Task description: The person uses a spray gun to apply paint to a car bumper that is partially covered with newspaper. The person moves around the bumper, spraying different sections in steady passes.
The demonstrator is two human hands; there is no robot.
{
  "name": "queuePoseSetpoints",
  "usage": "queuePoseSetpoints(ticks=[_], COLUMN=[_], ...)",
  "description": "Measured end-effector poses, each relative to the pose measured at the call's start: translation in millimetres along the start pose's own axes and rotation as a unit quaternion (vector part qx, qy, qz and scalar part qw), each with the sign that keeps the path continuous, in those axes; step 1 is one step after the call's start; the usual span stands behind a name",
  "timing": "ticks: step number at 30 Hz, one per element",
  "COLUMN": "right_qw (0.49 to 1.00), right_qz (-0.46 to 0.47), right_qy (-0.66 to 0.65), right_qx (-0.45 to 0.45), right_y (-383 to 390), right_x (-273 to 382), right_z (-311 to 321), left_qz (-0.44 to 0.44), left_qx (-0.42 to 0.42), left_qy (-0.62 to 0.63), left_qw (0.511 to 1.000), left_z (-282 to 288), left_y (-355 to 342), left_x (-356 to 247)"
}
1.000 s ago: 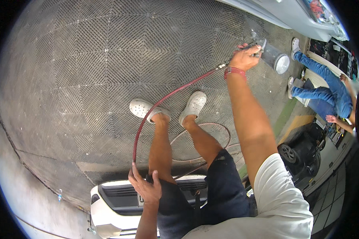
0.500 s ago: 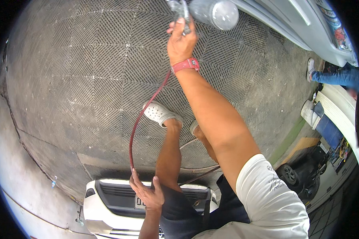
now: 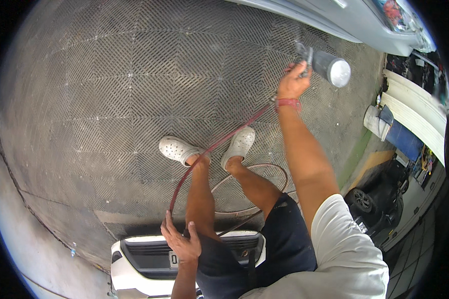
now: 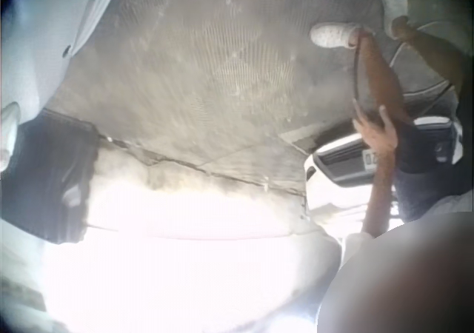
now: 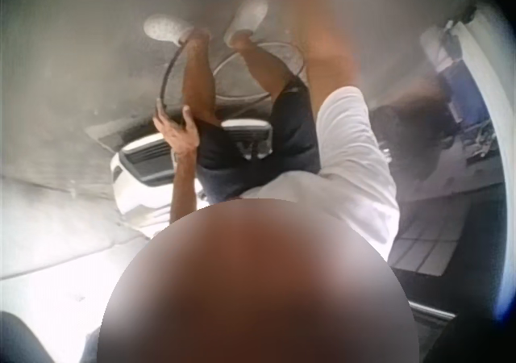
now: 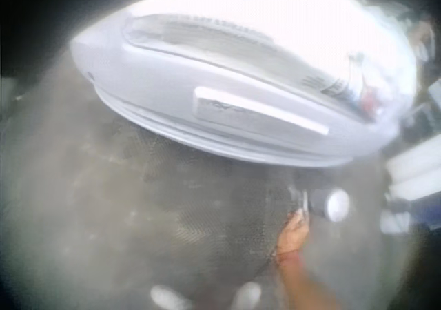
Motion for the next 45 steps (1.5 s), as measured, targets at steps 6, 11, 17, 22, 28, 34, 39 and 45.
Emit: queuePoseSetpoints(ticks=[6,11,17,22,28,34,39,45], right_qw=[0.988,0.998,0.987,0.968,0.948,0.969,0.988,0.986], right_qz=[-0.006,-0.029,-0.015,0.031,0.042,0.020,0.017,0.042], right_qy=[-0.040,-0.031,-0.093,-0.106,-0.115,-0.076,-0.005,0.028], right_qx=[-0.151,-0.043,0.128,0.225,0.295,0.235,0.150,0.159], right_y=[-53.4,-15.5,85.5,159.9,209.7,229.6,243.4,276.3], right_x=[13.2,54.1,121.0,194.4,256.2,270.2,272.7,303.7], right_z=[53.9,34.0,-55.4,-130.1,-188.1,-177.0,-185.1,-271.6], left_qz=[-0.013,0.011,0.062,0.193,0.302,0.379,0.385,0.399], left_qx=[0.013,-0.007,-0.105,-0.205,-0.165,-0.048,-0.061,-0.133], left_qy=[-0.013,-0.002,-0.007,0.062,0.158,0.232,0.331,0.500], left_qw=[1.000,1.000,0.993,0.958,0.926,0.894,0.859,0.757], left_z=[-0.4,3.8,13.2,19.1,35.6,55.7,60.9,99.1], left_y=[-6.4,-6.4,2.1,18.6,44.9,67.2,64.0,16.0], left_x=[-5.9,-6.4,4.6,39.5,102.0,165.0,206.5,218.5])
Point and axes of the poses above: each hand's wrist, its own y-axis away from the middle knuckle, its own z-axis out of the back of the hand, x = y × z, the point moved 2 cm from there along -y, towards the middle knuckle, and after that the axes turned 10 degrees about -z, right-handed, at the moved point
